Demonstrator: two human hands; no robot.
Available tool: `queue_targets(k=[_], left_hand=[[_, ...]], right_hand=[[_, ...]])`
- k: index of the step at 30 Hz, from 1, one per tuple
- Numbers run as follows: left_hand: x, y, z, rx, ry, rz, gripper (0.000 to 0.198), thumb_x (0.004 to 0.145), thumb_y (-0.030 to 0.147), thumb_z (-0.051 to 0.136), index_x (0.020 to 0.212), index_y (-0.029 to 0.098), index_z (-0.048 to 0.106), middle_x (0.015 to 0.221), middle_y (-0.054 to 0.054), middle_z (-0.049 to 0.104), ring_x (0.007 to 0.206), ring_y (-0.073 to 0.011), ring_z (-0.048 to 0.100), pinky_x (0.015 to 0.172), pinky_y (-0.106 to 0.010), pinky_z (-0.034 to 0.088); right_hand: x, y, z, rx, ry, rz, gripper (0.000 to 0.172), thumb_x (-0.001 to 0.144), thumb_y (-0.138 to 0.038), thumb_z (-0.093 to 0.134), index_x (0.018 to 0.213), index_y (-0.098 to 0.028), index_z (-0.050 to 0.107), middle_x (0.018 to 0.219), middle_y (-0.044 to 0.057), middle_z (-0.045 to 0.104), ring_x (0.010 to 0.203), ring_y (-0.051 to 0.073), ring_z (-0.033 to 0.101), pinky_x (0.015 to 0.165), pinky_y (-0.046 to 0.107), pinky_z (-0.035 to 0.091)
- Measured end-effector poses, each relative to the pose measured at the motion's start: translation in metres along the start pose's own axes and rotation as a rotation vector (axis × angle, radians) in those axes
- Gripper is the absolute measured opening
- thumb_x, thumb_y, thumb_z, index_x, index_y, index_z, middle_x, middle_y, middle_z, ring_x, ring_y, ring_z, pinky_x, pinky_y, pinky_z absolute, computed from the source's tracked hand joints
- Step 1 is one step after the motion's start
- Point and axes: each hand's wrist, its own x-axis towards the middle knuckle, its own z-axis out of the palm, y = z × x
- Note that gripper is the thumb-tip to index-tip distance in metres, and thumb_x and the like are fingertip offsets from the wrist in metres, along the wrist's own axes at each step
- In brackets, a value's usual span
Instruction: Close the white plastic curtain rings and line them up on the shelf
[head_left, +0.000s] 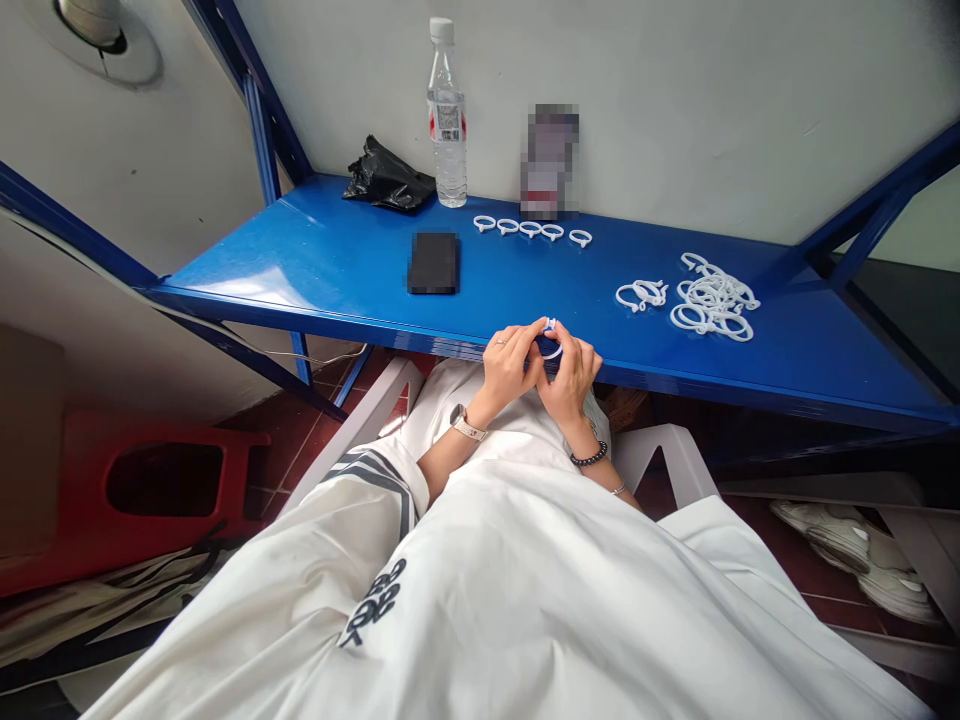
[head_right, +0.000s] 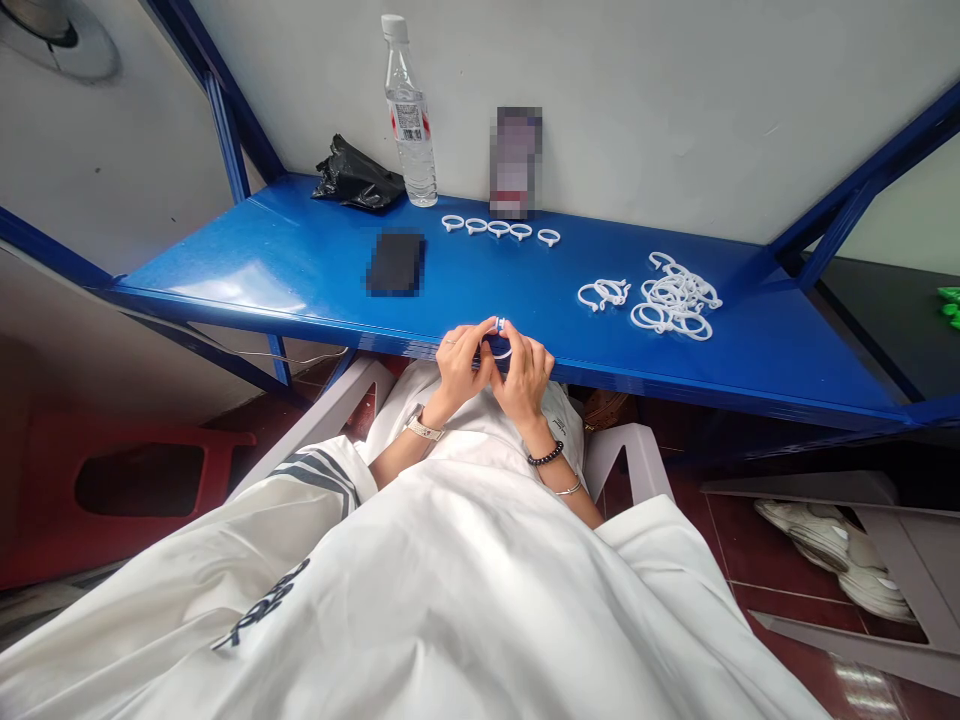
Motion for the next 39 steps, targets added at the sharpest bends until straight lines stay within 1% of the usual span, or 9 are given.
queue_targets(k=[5,9,12,15,21,25,31,34,39], left_hand=[[-0.0006,-0.0012,-0.0001,-0.016,-0.003,0.020,0.039,0.100,0.020,0.034,0.125,0.014,0.063,0.098,-0.010,0.077,0.089,-0.0199,0.070,0.080,-0.033,0.048],[-0.0033,-0.0043,0.0017,-0.023,-0.054,-0.007,0.041,0.100,0.022,0.033,0.127,0.014,0.064,0.102,-0.012,0.076,0.092,-0.0211,0.070,0.081,-0.034,0.048],[-0.0052,-0.0062,0.0030,-0.041,-0.070,-0.021,0.042,0.100,0.023,0.034,0.127,0.014,0.064,0.104,-0.012,0.075,0.093,-0.0217,0.070,0.081,-0.035,0.049],[-0.0052,-0.0066,0.0031,-0.037,-0.063,-0.018,0.042,0.099,0.022,0.034,0.127,0.014,0.064,0.104,-0.012,0.075,0.093,-0.0215,0.070,0.081,-0.034,0.049],[-0.0027,-0.0047,0.0020,-0.022,0.001,0.040,0.040,0.099,0.019,0.035,0.127,0.014,0.064,0.103,-0.011,0.076,0.090,-0.0205,0.069,0.080,-0.033,0.047],[-0.0034,-0.0042,0.0025,-0.043,-0.007,0.020,0.040,0.100,0.020,0.034,0.128,0.015,0.063,0.103,-0.012,0.075,0.091,-0.0207,0.069,0.080,-0.033,0.047],[-0.0054,-0.0051,0.0028,-0.044,-0.080,-0.033,0.042,0.100,0.022,0.032,0.129,0.014,0.062,0.102,-0.012,0.076,0.094,-0.0217,0.070,0.082,-0.034,0.048],[-0.0052,-0.0053,0.0027,-0.058,-0.067,-0.023,0.042,0.100,0.022,0.033,0.129,0.013,0.062,0.103,-0.013,0.076,0.095,-0.0218,0.070,0.081,-0.034,0.048],[-0.0031,-0.0039,0.0022,-0.038,-0.029,0.001,0.041,0.099,0.021,0.034,0.128,0.013,0.062,0.101,-0.012,0.076,0.091,-0.0209,0.070,0.079,-0.033,0.047]], right_hand=[[0.0002,0.0009,0.0002,-0.016,0.003,-0.032,0.050,0.106,-0.046,0.034,0.139,-0.016,0.057,0.113,0.013,0.074,0.106,0.025,0.062,0.091,0.037,0.040],[0.0007,0.0012,-0.0009,-0.043,-0.037,-0.024,0.054,0.106,-0.048,0.029,0.138,-0.018,0.059,0.115,0.014,0.073,0.108,0.025,0.061,0.092,0.038,0.040],[0.0014,0.0007,-0.0016,-0.042,-0.027,-0.031,0.054,0.107,-0.048,0.029,0.138,-0.018,0.060,0.115,0.013,0.073,0.107,0.025,0.062,0.091,0.037,0.040],[0.0018,0.0004,-0.0016,-0.028,0.002,-0.043,0.052,0.107,-0.048,0.031,0.139,-0.019,0.059,0.115,0.012,0.074,0.106,0.025,0.061,0.090,0.037,0.040],[0.0008,0.0007,-0.0013,0.039,0.007,-0.047,0.048,0.106,-0.042,0.035,0.144,-0.018,0.054,0.118,0.013,0.072,0.108,0.025,0.060,0.089,0.036,0.040],[-0.0012,0.0020,0.0004,0.031,-0.023,-0.012,0.050,0.105,-0.043,0.036,0.145,-0.016,0.051,0.116,0.015,0.072,0.109,0.026,0.059,0.090,0.037,0.041],[-0.0017,0.0031,0.0013,0.020,-0.043,-0.011,0.051,0.105,-0.046,0.036,0.144,-0.018,0.054,0.118,0.014,0.071,0.110,0.026,0.058,0.091,0.037,0.041],[-0.0008,0.0027,0.0007,-0.001,-0.042,-0.017,0.052,0.105,-0.048,0.034,0.141,-0.019,0.057,0.118,0.014,0.072,0.110,0.026,0.059,0.091,0.037,0.040],[-0.0001,0.0027,0.0006,0.026,-0.013,-0.039,0.050,0.105,-0.046,0.036,0.143,-0.019,0.055,0.118,0.013,0.072,0.109,0.026,0.059,0.090,0.037,0.040]])
